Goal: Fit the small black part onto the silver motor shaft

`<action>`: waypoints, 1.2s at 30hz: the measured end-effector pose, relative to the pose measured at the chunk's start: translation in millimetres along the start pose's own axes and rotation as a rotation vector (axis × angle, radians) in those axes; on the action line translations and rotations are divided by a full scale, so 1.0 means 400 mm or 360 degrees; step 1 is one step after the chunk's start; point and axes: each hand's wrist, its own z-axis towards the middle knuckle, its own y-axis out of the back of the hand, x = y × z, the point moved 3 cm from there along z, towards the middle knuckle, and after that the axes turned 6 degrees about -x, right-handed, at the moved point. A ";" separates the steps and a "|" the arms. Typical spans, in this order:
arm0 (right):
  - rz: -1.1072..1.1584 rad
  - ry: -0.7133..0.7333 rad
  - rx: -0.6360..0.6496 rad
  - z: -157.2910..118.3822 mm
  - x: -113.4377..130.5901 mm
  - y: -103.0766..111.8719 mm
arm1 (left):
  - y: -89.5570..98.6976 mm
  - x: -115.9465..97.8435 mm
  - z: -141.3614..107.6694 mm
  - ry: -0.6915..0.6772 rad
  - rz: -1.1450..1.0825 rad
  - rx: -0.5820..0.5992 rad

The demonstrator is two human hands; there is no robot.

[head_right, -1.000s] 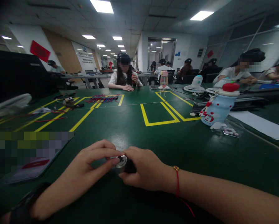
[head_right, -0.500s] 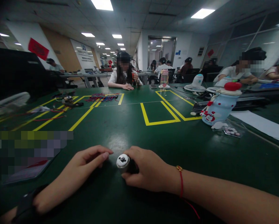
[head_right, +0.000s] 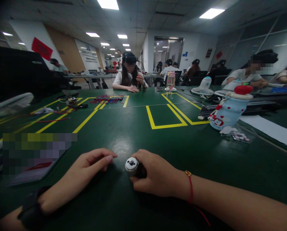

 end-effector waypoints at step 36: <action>-0.0110 0.0092 -0.0016 0.008 0.008 -0.012 | -0.022 -0.104 -0.006 -0.0561 0.0110 -0.0020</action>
